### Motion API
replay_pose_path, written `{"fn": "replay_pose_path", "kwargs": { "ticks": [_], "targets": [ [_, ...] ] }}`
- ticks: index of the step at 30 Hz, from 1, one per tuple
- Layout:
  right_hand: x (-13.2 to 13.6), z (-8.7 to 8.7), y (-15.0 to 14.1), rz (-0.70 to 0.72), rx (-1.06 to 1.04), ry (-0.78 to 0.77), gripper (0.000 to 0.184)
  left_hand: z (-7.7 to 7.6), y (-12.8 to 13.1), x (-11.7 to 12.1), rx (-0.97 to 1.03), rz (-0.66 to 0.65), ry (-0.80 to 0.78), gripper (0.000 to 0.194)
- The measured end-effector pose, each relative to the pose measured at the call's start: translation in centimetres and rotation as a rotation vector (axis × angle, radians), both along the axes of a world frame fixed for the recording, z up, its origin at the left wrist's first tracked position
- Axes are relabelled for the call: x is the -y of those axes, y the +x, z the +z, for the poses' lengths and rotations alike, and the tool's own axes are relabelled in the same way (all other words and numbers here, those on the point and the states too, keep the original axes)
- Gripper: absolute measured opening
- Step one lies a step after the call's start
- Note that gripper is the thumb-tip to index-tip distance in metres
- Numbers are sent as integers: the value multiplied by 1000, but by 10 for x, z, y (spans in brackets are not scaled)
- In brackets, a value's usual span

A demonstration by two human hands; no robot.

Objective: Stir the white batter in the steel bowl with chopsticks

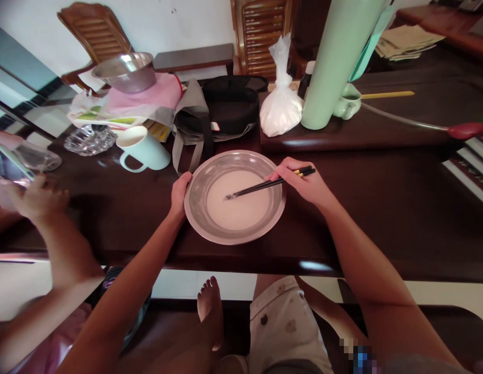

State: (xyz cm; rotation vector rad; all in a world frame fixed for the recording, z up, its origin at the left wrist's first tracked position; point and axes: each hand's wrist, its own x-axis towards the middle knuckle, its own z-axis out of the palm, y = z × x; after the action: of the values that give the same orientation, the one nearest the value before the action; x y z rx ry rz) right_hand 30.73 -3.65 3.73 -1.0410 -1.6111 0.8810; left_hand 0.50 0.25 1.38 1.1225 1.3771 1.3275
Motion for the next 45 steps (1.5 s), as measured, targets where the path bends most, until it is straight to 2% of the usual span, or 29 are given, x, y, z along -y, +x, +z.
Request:
{"fn": "replay_pose_path", "kwargs": {
  "ticks": [4,6,9,11,14,16,19,22,25,27,30,32,35,38,41,45],
  "targets": [
    [0,-1,2,-99,-77,35,29,-2,-1,-1,1,-3,-2,37],
    [0,0,2,-67,-120,18,33,-3,-1,-1,-1,-1,-3,37],
    [1,1,0,-1,-49,-13,31,-3,-2,-1,4,7,0,37],
    [1,1,0,-27,-4,0,28,-3,-1,-1,9,10,5,37],
    [-1,0,2,-84,-91,47,31,-2,-1,-2,2,5,6,38],
    [-1,-1,2,-58,-149,45,35,-2,-1,-2,-3,1,4,39],
    [0,0,0,2,-78,3,32,-3,-1,-2,-2,-5,10,38],
    [0,1,0,-50,-22,17,26,-3,-1,-2,-5,-10,24,37],
    [0,1,3,-98,-106,41,31,-2,-1,-2,-8,-14,18,38],
    [0,1,2,-51,-133,20,33,-2,0,-2,-2,-11,13,38],
    [0,1,-1,2,-48,-14,30,-2,0,-2,10,4,5,37],
    [-1,1,-1,-43,-9,2,27,-3,-1,-3,10,3,7,37],
    [-2,-2,2,-121,-92,35,29,-5,-2,-3,8,-3,11,37],
    [-2,-3,2,-47,-152,-5,33,-5,-2,-3,8,-1,14,36],
    [-1,-1,0,16,-67,-40,29,-4,-1,-2,7,-4,22,37],
    [-1,0,2,-93,-70,8,29,-2,0,-2,10,12,-3,39]
  ]
}}
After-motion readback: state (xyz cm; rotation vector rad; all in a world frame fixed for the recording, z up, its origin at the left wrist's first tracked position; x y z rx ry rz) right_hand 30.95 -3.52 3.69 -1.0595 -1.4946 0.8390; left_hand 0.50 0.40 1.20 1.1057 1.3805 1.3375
